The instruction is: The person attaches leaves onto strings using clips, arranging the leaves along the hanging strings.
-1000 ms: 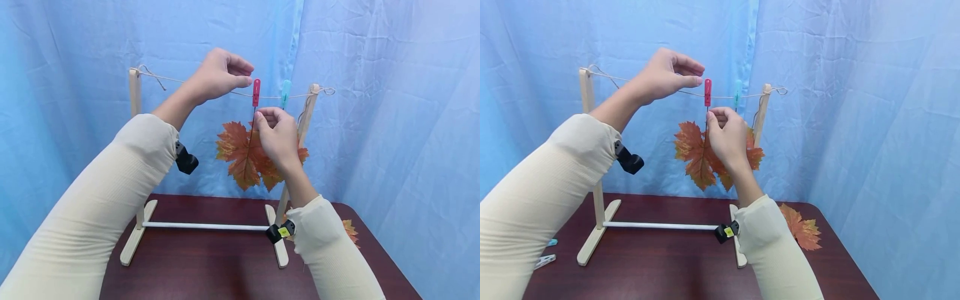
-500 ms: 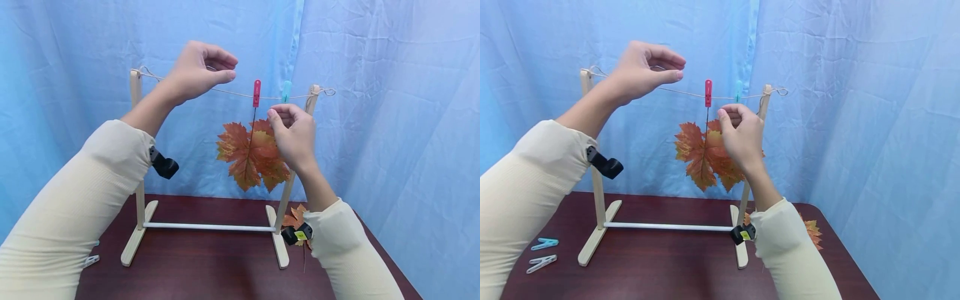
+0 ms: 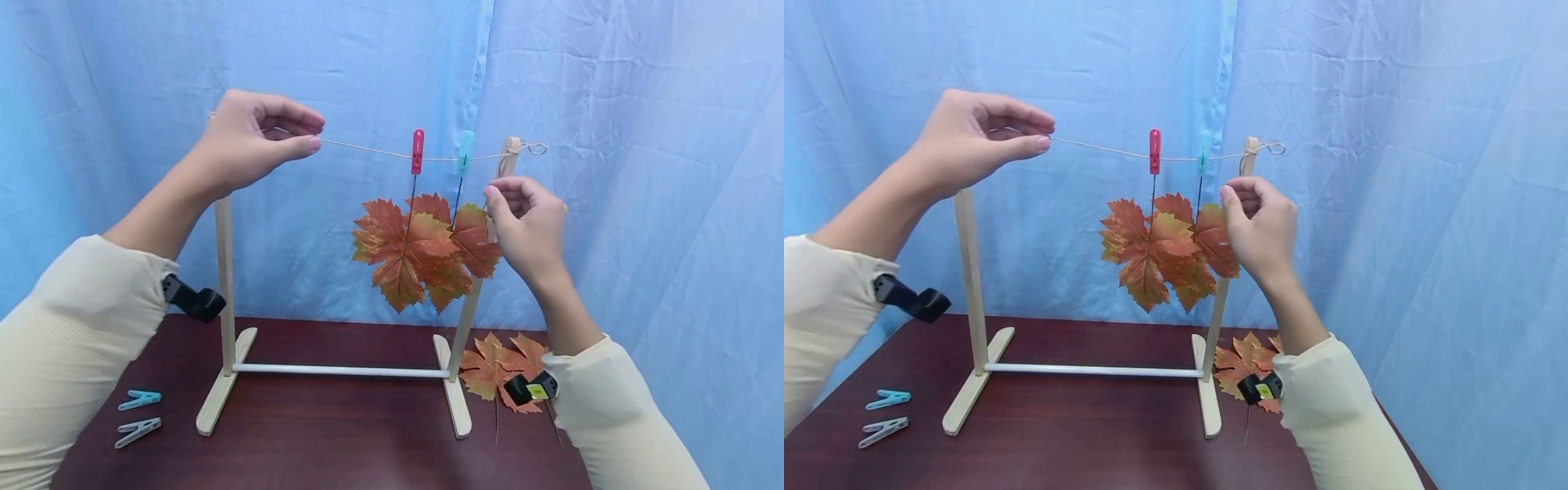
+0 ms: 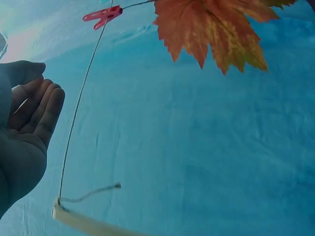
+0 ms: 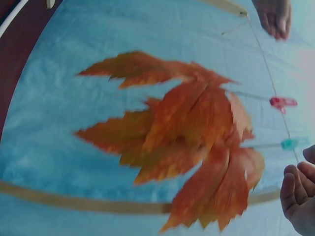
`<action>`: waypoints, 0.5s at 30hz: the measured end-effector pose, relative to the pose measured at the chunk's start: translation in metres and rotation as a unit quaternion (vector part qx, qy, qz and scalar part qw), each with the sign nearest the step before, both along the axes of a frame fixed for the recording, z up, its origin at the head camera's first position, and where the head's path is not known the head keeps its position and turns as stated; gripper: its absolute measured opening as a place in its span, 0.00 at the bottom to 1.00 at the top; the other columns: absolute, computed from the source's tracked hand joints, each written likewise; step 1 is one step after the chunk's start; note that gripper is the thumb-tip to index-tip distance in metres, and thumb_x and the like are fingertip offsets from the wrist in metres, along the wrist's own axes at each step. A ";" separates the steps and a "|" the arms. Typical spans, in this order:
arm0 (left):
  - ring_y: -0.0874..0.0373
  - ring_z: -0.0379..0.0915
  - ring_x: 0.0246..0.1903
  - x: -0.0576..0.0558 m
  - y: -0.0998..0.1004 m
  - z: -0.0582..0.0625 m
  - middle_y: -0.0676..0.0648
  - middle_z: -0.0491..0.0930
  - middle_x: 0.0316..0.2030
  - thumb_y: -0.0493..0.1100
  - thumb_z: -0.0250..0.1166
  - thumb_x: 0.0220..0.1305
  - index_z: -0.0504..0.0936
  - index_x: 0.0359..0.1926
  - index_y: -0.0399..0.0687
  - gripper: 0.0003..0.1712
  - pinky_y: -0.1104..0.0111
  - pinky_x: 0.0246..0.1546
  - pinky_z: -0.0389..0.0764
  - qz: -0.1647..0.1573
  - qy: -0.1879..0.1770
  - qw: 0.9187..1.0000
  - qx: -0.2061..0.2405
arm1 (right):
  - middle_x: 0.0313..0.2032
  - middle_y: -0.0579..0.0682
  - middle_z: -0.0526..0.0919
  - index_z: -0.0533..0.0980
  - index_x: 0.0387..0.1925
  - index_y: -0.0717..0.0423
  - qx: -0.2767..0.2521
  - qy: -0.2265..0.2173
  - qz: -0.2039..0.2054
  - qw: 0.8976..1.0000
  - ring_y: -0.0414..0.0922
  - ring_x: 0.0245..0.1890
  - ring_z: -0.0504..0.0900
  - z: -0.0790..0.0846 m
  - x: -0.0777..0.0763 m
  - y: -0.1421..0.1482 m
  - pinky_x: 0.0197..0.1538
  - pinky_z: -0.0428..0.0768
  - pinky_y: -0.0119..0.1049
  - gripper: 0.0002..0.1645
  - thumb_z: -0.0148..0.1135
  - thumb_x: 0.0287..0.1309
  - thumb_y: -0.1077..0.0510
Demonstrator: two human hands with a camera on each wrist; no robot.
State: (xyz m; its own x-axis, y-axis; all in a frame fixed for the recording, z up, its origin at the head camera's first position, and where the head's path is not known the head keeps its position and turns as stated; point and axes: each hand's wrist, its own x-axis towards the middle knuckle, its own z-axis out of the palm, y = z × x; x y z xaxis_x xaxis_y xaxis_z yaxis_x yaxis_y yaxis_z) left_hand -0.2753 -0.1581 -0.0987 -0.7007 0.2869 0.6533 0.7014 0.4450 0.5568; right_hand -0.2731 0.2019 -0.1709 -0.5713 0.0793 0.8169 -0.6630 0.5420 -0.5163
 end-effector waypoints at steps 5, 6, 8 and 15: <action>0.63 0.85 0.44 0.004 -0.026 -0.013 0.50 0.86 0.45 0.42 0.73 0.65 0.86 0.55 0.37 0.20 0.79 0.48 0.80 -0.001 -0.008 0.999 0.033 | 0.32 0.54 0.86 0.85 0.45 0.62 0.015 0.005 -0.040 0.999 0.37 0.27 0.81 -0.011 -0.001 0.024 0.32 0.76 0.25 0.13 0.65 0.69 0.55; 0.63 0.85 0.43 0.004 -0.031 -0.016 0.50 0.87 0.44 0.42 0.73 0.65 0.86 0.54 0.37 0.19 0.79 0.47 0.80 0.000 -0.009 0.999 0.038 | 0.31 0.52 0.85 0.85 0.45 0.62 0.019 0.004 -0.049 0.999 0.36 0.27 0.80 -0.014 -0.001 0.030 0.32 0.75 0.25 0.13 0.65 0.69 0.55; 0.64 0.85 0.42 0.006 -0.041 -0.022 0.52 0.87 0.43 0.41 0.74 0.64 0.87 0.53 0.37 0.18 0.80 0.46 0.80 0.004 -0.015 0.999 0.045 | 0.30 0.50 0.85 0.86 0.45 0.61 0.027 0.002 -0.061 0.998 0.35 0.26 0.80 -0.019 -0.002 0.039 0.31 0.75 0.25 0.13 0.66 0.69 0.54; 0.68 0.85 0.42 0.019 -0.074 -0.045 0.59 0.88 0.41 0.41 0.74 0.64 0.87 0.54 0.41 0.18 0.82 0.44 0.79 0.046 -0.034 0.998 0.028 | 0.33 0.56 0.86 0.85 0.47 0.61 0.056 -0.025 -0.094 0.994 0.30 0.28 0.78 -0.043 -0.002 0.071 0.32 0.74 0.21 0.16 0.64 0.70 0.53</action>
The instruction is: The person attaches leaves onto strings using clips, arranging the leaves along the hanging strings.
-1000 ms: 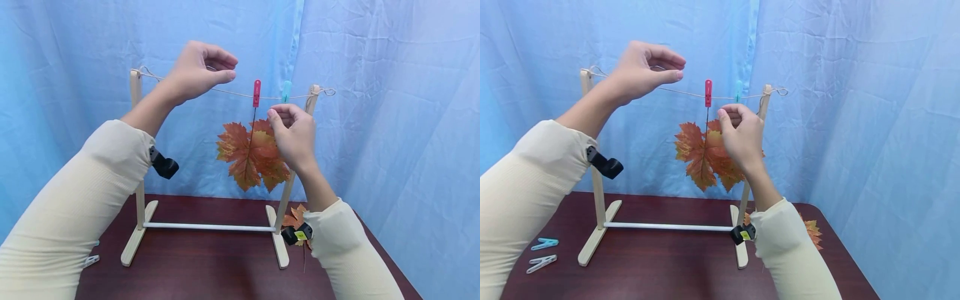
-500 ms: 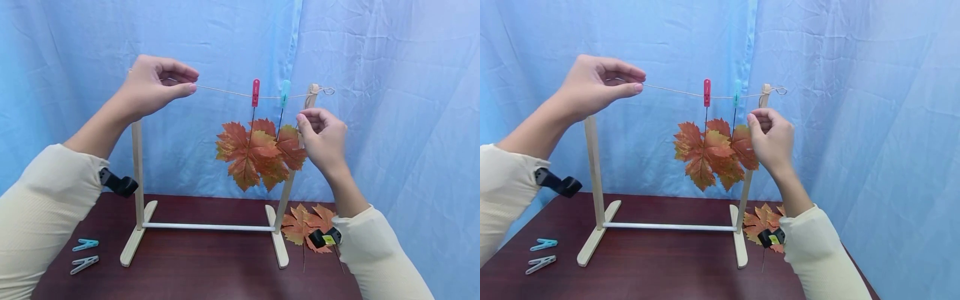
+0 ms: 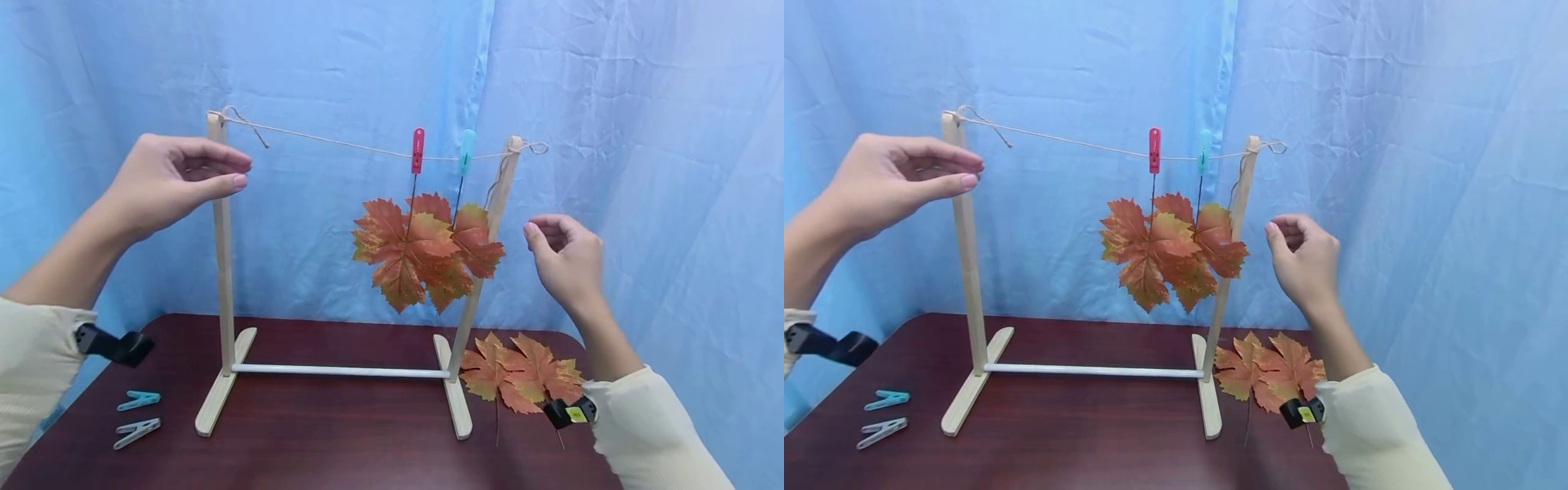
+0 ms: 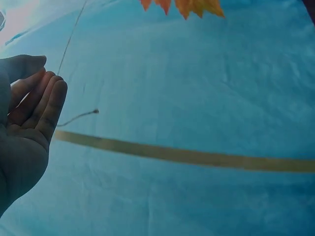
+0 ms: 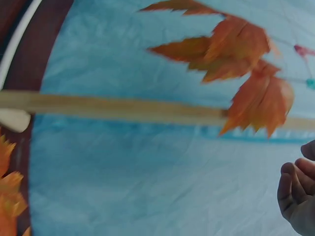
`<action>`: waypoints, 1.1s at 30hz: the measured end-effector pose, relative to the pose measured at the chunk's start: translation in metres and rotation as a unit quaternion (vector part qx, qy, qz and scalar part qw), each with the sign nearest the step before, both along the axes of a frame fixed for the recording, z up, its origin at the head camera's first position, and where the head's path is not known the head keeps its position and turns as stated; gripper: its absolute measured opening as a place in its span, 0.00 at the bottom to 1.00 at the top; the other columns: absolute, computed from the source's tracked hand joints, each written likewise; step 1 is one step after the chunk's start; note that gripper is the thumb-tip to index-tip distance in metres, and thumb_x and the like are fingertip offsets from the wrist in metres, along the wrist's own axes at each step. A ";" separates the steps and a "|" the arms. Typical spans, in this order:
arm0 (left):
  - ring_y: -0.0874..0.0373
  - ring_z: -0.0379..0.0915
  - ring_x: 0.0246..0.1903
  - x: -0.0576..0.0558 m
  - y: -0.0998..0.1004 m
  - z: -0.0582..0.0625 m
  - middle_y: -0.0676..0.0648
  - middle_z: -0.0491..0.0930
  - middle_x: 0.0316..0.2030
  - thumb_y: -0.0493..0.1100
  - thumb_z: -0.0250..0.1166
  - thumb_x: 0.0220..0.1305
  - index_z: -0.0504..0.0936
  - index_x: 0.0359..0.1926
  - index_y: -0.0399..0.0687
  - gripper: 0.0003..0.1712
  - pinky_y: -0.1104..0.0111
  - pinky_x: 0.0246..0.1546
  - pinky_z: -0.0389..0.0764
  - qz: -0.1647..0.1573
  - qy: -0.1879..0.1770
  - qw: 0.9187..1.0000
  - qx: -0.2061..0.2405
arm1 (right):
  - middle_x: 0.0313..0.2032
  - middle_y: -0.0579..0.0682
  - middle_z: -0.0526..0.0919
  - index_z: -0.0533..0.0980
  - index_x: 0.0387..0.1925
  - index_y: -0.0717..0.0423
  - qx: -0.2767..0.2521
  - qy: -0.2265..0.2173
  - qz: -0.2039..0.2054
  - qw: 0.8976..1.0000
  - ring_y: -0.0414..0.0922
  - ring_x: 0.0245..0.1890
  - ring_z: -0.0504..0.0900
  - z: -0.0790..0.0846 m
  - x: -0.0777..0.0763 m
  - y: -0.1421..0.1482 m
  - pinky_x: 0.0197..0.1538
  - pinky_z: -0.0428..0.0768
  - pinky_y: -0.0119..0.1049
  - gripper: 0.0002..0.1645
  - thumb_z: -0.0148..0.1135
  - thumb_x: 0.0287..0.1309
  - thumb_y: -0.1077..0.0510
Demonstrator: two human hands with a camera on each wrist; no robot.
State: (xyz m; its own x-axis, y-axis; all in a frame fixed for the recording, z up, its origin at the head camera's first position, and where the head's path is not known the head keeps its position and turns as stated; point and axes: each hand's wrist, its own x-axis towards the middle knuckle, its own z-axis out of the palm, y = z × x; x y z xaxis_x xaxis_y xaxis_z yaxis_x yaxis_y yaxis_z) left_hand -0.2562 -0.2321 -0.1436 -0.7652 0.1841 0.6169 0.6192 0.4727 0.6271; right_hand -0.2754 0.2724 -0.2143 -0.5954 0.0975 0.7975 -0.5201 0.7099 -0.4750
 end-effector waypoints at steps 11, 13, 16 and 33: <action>0.74 0.83 0.41 0.010 -0.046 -0.049 0.66 0.87 0.40 0.43 0.74 0.65 0.85 0.55 0.40 0.20 0.84 0.40 0.78 0.070 -0.030 0.997 -0.025 | 0.36 0.59 0.87 0.83 0.47 0.64 0.077 -0.081 -0.030 0.993 0.29 0.31 0.78 -0.059 -0.004 0.057 0.35 0.73 0.18 0.15 0.62 0.72 0.55; 0.76 0.82 0.41 0.010 -0.052 -0.060 0.68 0.86 0.40 0.45 0.73 0.65 0.85 0.56 0.40 0.21 0.85 0.40 0.77 0.085 -0.035 0.995 -0.030 | 0.36 0.57 0.87 0.83 0.48 0.64 0.103 -0.103 -0.030 0.989 0.35 0.33 0.80 -0.073 -0.004 0.068 0.35 0.74 0.19 0.15 0.61 0.73 0.55; 0.78 0.80 0.41 0.012 -0.061 -0.077 0.71 0.84 0.40 0.46 0.73 0.66 0.84 0.56 0.40 0.21 0.86 0.40 0.76 0.102 -0.045 0.993 -0.036 | 0.37 0.57 0.87 0.82 0.49 0.63 0.139 -0.129 -0.024 0.982 0.47 0.35 0.84 -0.091 -0.003 0.083 0.34 0.77 0.25 0.16 0.61 0.73 0.54; 0.80 0.76 0.40 0.017 -0.113 -0.183 0.51 0.88 0.46 0.51 0.69 0.70 0.85 0.57 0.44 0.21 0.75 0.35 0.79 0.115 -0.156 0.973 -0.122 | 0.31 0.44 0.85 0.82 0.46 0.60 0.240 -0.233 0.071 0.940 0.35 0.28 0.80 -0.169 -0.002 0.139 0.25 0.78 0.32 0.09 0.68 0.63 0.67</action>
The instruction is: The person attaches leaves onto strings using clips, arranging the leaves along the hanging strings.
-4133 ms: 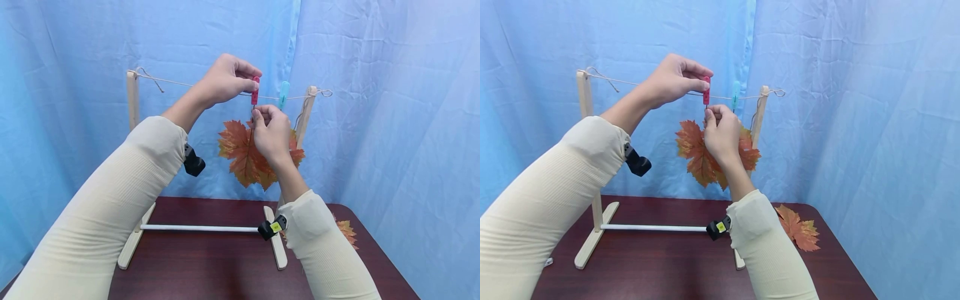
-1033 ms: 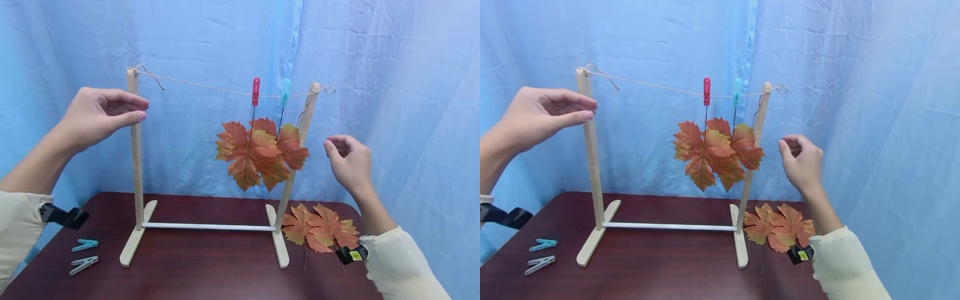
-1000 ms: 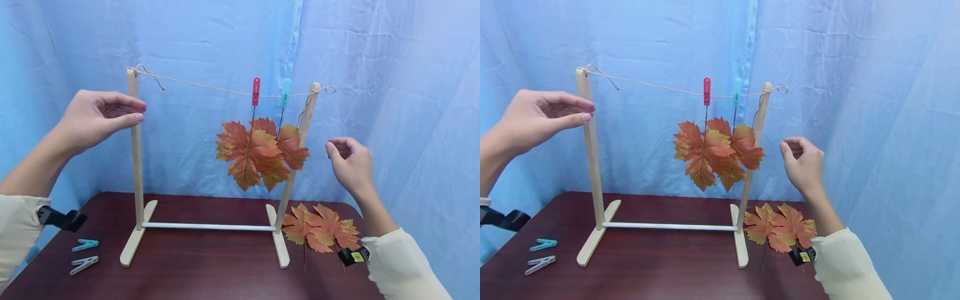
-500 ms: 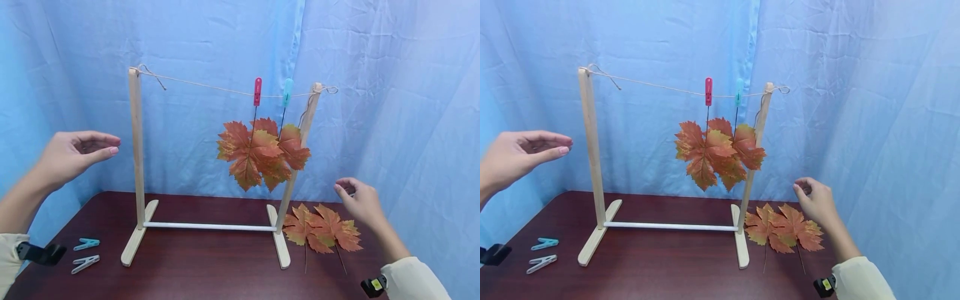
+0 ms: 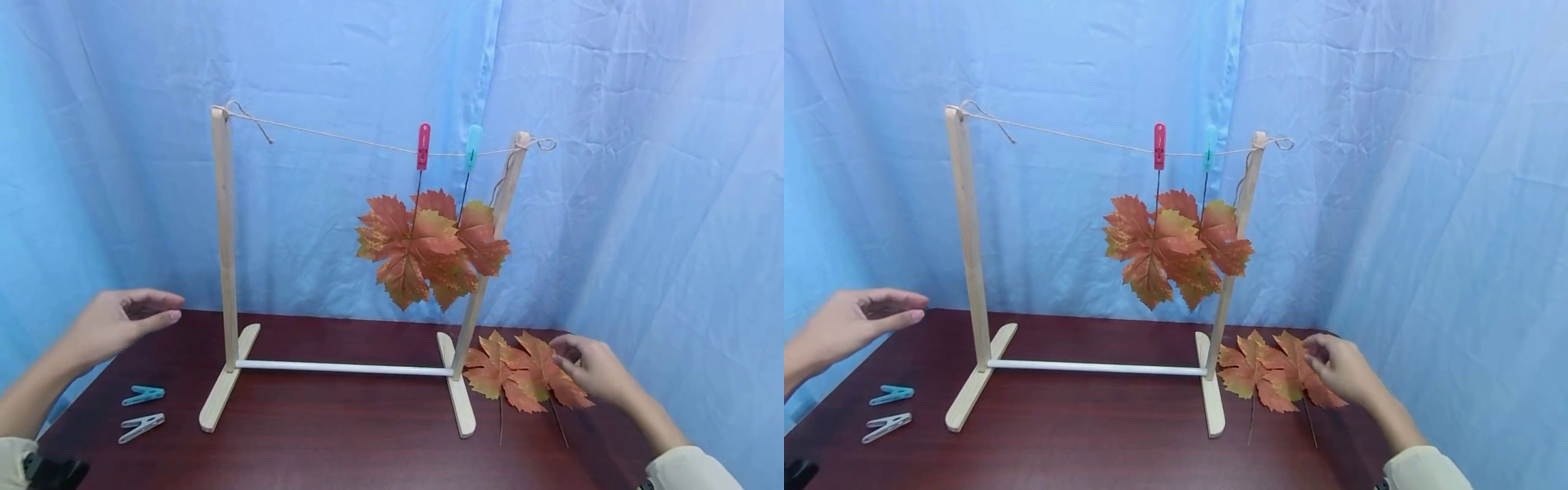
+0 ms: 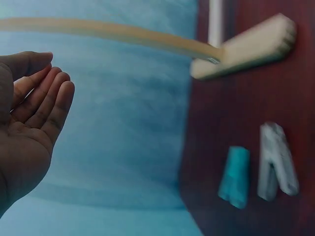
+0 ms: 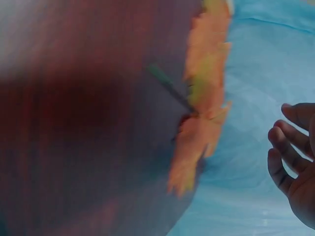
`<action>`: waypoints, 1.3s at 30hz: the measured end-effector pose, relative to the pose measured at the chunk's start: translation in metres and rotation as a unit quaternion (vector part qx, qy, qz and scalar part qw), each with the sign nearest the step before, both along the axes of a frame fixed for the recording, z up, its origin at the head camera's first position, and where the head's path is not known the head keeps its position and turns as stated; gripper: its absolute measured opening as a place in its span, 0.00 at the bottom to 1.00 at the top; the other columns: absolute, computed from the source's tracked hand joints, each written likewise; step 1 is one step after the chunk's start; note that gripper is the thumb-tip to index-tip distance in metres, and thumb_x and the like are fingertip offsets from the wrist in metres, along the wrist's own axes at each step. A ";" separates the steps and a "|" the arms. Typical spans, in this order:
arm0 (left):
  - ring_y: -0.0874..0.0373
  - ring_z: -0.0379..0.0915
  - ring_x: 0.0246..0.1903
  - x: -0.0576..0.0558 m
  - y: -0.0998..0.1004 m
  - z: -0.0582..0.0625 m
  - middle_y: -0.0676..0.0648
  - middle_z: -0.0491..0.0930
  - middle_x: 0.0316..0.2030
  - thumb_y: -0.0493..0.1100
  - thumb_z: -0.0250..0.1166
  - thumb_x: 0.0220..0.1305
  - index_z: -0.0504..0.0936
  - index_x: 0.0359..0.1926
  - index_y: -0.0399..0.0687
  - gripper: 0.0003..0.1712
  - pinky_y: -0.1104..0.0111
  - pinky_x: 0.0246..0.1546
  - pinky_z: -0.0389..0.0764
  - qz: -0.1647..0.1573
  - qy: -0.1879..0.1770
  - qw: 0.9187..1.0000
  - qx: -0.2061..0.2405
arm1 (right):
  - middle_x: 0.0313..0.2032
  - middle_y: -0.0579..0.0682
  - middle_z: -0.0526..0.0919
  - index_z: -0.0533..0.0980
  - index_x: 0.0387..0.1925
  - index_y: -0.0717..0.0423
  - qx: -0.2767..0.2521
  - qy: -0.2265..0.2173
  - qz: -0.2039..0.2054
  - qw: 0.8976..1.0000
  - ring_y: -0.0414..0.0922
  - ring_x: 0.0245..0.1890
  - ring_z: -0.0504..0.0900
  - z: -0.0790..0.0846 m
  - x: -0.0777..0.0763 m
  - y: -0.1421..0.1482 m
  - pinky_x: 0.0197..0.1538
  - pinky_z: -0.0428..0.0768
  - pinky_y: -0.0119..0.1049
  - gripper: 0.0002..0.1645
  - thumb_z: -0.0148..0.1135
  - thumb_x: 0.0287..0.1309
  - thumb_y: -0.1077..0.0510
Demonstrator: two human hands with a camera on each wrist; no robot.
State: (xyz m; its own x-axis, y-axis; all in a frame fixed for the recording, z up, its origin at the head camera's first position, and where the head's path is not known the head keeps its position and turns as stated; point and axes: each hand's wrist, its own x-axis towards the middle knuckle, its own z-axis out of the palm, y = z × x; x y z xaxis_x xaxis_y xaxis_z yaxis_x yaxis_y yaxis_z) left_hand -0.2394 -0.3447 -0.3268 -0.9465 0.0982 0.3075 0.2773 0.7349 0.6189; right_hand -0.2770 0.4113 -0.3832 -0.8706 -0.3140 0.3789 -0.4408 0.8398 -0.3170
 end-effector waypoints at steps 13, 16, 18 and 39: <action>0.78 0.76 0.36 0.002 -0.046 -0.073 0.42 0.88 0.43 0.47 0.71 0.68 0.85 0.53 0.34 0.21 0.73 0.33 0.80 0.008 -0.052 0.998 -0.028 | 0.37 0.47 0.85 0.83 0.43 0.54 0.037 -0.081 0.121 0.989 0.35 0.31 0.80 -0.030 -0.003 0.017 0.27 0.78 0.32 0.14 0.66 0.59 0.72; 0.78 0.76 0.35 0.004 -0.056 -0.084 0.39 0.87 0.43 0.45 0.71 0.68 0.83 0.54 0.30 0.23 0.72 0.33 0.80 0.017 -0.078 0.996 -0.030 | 0.36 0.45 0.85 0.84 0.41 0.52 0.047 -0.099 0.135 0.985 0.34 0.31 0.80 -0.036 -0.005 0.024 0.28 0.78 0.32 0.16 0.70 0.54 0.72; 0.79 0.75 0.35 0.004 -0.062 -0.090 0.37 0.87 0.44 0.44 0.70 0.68 0.82 0.55 0.28 0.24 0.72 0.34 0.81 0.022 -0.099 0.994 -0.030 | 0.34 0.43 0.85 0.85 0.39 0.49 0.053 -0.100 0.140 0.984 0.32 0.30 0.77 -0.039 -0.005 0.029 0.28 0.76 0.31 0.16 0.73 0.52 0.71; 0.49 0.83 0.45 -0.001 -0.082 -0.118 0.31 0.82 0.53 0.52 0.73 0.64 0.78 0.59 0.26 0.36 0.68 0.35 0.82 0.033 -0.181 0.982 -0.033 | 0.32 0.35 0.79 0.82 0.32 0.44 0.043 -0.207 0.203 0.956 0.31 0.32 0.72 -0.045 -0.010 0.033 0.31 0.71 0.30 0.09 0.70 0.61 0.63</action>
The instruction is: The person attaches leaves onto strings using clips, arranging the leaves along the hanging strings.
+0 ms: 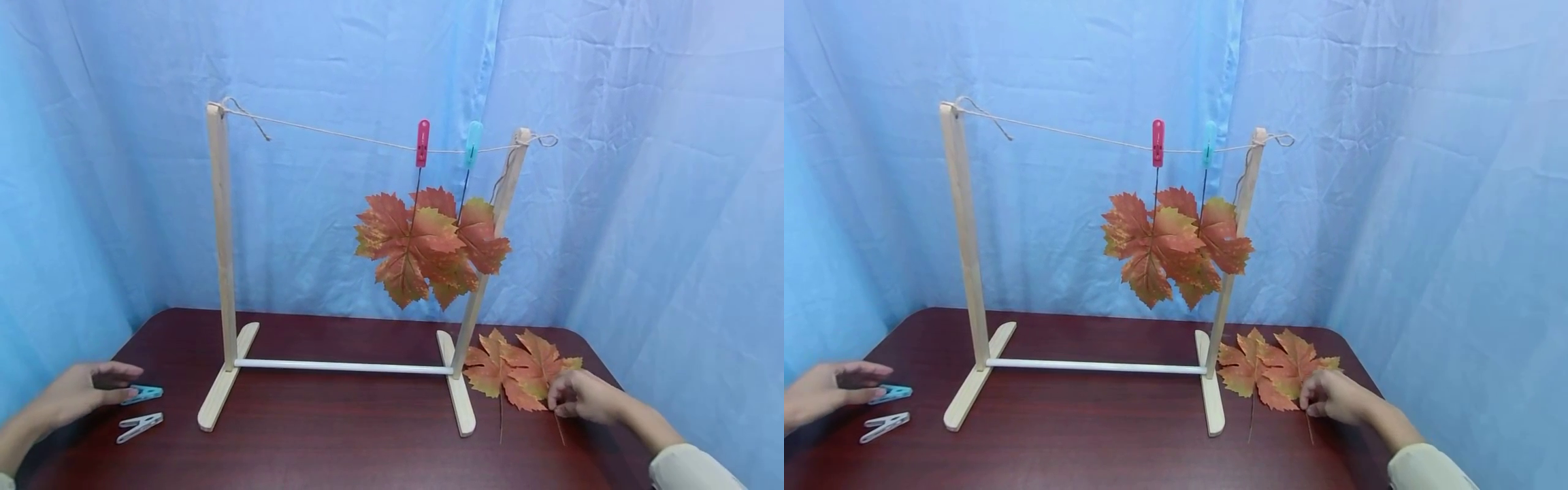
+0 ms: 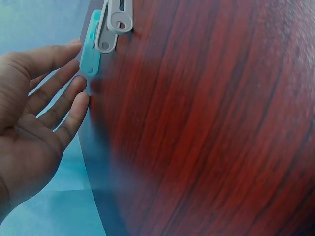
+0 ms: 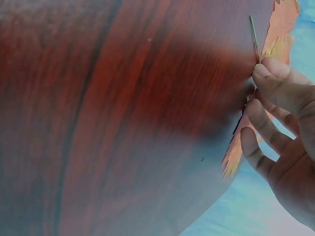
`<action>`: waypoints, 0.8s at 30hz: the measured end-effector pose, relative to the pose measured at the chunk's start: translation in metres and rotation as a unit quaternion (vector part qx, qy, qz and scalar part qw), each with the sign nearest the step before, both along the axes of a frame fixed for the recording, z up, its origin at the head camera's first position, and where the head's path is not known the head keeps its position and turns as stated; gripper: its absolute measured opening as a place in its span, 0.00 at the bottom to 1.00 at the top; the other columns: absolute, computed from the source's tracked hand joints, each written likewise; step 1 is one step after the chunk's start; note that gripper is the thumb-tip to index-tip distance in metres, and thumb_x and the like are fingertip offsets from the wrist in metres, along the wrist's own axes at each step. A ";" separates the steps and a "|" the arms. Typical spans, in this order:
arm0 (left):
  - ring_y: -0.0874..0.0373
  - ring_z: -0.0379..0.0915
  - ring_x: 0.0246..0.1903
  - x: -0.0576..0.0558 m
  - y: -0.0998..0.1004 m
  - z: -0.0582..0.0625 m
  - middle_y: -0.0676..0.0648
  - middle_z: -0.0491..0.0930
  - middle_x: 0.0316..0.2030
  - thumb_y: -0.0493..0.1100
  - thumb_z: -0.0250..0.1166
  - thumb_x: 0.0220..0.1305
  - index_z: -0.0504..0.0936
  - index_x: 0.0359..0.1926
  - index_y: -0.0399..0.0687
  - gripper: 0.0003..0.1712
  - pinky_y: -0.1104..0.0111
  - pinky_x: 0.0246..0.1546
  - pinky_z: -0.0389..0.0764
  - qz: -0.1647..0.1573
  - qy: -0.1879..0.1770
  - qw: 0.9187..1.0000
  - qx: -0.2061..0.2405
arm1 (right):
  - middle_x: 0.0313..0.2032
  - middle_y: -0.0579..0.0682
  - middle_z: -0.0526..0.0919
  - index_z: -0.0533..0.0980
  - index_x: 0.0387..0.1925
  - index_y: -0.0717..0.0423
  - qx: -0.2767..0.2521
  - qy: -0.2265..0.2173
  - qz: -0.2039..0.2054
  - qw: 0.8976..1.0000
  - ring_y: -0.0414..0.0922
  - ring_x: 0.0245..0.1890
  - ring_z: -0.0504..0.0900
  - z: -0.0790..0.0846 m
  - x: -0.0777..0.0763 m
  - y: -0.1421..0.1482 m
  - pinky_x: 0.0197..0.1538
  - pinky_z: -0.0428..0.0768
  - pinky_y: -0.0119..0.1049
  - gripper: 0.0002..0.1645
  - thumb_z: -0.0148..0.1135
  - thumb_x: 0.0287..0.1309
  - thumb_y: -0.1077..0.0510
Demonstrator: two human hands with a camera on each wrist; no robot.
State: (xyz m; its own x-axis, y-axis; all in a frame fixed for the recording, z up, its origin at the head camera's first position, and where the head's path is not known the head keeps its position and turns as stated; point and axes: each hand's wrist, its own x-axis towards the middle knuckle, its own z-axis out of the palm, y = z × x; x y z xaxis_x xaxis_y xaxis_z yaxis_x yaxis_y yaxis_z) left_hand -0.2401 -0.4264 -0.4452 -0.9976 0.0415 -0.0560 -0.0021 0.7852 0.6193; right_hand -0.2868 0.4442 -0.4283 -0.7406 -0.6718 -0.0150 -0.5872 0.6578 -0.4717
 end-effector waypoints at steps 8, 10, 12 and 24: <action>0.59 0.81 0.42 0.000 0.001 -0.002 0.32 0.82 0.53 0.52 0.72 0.66 0.78 0.60 0.26 0.35 0.68 0.35 0.82 -0.003 -0.009 1.000 0.010 | 0.35 0.30 0.76 0.74 0.33 0.38 0.059 0.056 0.019 0.997 0.61 0.60 0.79 -0.002 0.001 -0.009 0.71 0.66 0.49 0.10 0.64 0.69 0.57; 0.60 0.81 0.41 0.000 0.001 -0.003 0.32 0.82 0.53 0.52 0.72 0.66 0.78 0.60 0.26 0.35 0.68 0.35 0.82 -0.002 -0.008 1.000 0.007 | 0.36 0.30 0.77 0.75 0.34 0.38 0.060 0.049 0.009 0.997 0.70 0.62 0.73 -0.001 0.002 -0.011 0.69 0.68 0.55 0.10 0.65 0.68 0.58; 0.59 0.81 0.42 -0.001 0.001 -0.003 0.32 0.82 0.53 0.53 0.72 0.65 0.78 0.59 0.26 0.35 0.68 0.35 0.82 -0.002 -0.008 1.000 0.006 | 0.37 0.31 0.78 0.76 0.35 0.38 0.058 0.036 0.000 0.998 0.73 0.63 0.71 0.000 0.002 -0.014 0.64 0.73 0.53 0.10 0.67 0.66 0.57; 0.45 0.81 0.47 -0.002 0.003 -0.003 0.33 0.82 0.52 0.56 0.70 0.68 0.78 0.60 0.28 0.36 0.66 0.36 0.80 0.000 -0.011 1.000 -0.007 | 0.34 0.39 0.75 0.74 0.31 0.43 0.054 -0.036 0.012 0.998 0.56 0.55 0.76 0.004 -0.003 -0.023 0.59 0.73 0.47 0.10 0.65 0.67 0.59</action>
